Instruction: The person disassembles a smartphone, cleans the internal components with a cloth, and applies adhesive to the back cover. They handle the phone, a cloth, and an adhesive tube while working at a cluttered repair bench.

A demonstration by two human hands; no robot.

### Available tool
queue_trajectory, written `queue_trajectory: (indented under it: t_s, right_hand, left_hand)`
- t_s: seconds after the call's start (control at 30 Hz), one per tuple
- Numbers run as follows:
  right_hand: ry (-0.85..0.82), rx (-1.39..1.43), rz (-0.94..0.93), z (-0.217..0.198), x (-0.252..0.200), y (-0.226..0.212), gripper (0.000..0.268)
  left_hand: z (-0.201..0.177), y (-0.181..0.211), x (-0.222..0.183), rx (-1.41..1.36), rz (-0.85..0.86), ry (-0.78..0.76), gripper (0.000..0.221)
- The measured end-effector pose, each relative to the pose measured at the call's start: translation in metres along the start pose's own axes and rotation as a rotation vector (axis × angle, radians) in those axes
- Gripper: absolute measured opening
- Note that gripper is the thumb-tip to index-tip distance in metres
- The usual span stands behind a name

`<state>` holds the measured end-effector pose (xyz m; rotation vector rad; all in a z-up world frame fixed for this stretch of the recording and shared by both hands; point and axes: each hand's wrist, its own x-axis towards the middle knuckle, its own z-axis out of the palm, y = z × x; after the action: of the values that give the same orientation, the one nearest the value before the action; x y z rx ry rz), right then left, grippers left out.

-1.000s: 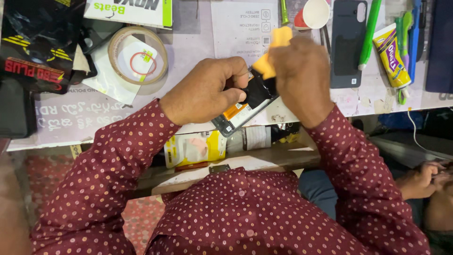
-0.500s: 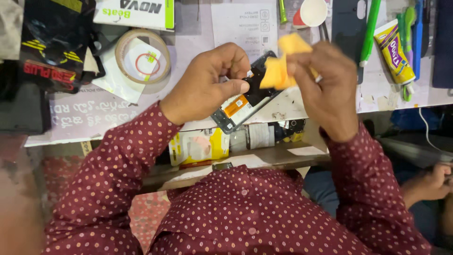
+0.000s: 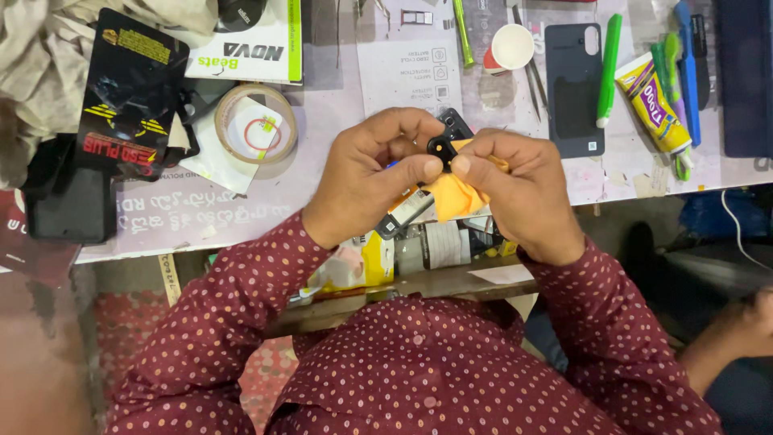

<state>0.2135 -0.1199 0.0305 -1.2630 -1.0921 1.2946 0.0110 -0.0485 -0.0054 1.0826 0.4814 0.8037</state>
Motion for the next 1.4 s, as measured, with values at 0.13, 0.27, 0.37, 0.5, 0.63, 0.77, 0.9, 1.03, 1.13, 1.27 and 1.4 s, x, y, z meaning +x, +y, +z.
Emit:
queue_trajectory:
  t_s: [0.13,0.27,0.37,0.5,0.63,0.77,0.9,1.03,1.13,1.27,1.4]
  right_hand:
    - [0.178,-0.757,-0.489,0.01,-0.009,0.002,0.011]
    - [0.223,-1.035,-0.798,0.02,-0.012,0.005,0.023]
    - [0.175,-0.945,-0.77,0.022,-0.012,0.004,0.022]
    - [0.107,-0.823,-0.663,0.018,-0.016,-0.005,0.026]
    - [0.119,-0.163,-0.161,0.004,-0.027,-0.035,0.041]
    - [-0.002,-0.455,-0.319,-0.008,-0.027,-0.059,0.026]
    - [-0.074,-0.687,-0.5,0.004,-0.02,-0.053,0.029]
    - [-0.135,-0.774,-0.528,0.015,-0.013,-0.047,0.031]
    - [-0.133,-0.827,-0.592,0.019,-0.01,-0.046,0.03]
    - [-0.106,-0.893,-0.723,0.021,-0.009,-0.044,0.036]
    - [-0.052,-0.88,-0.63,0.018,-0.01,-0.038,0.033]
  left_hand:
    - [0.014,-0.009,-0.003,0.052,0.037,0.152,0.029]
    - [0.022,-0.02,-0.006,0.013,0.079,0.225,0.031]
    - [0.016,-0.025,-0.009,0.0,0.101,0.165,0.032]
    - [0.0,-0.024,-0.008,-0.169,0.057,0.047,0.03]
    - [-0.018,-0.015,-0.004,-0.357,0.091,-0.095,0.034]
    - [-0.024,-0.01,-0.003,-0.254,0.115,-0.225,0.035]
    - [-0.017,-0.013,-0.002,-0.211,0.042,-0.2,0.041]
    - [-0.015,-0.009,-0.004,-0.034,0.022,-0.154,0.037]
    - [-0.017,-0.005,-0.007,0.002,0.053,-0.169,0.033]
    - [-0.014,-0.001,-0.006,0.074,0.063,-0.147,0.03]
    - [-0.013,0.005,-0.002,0.284,0.322,-0.167,0.02]
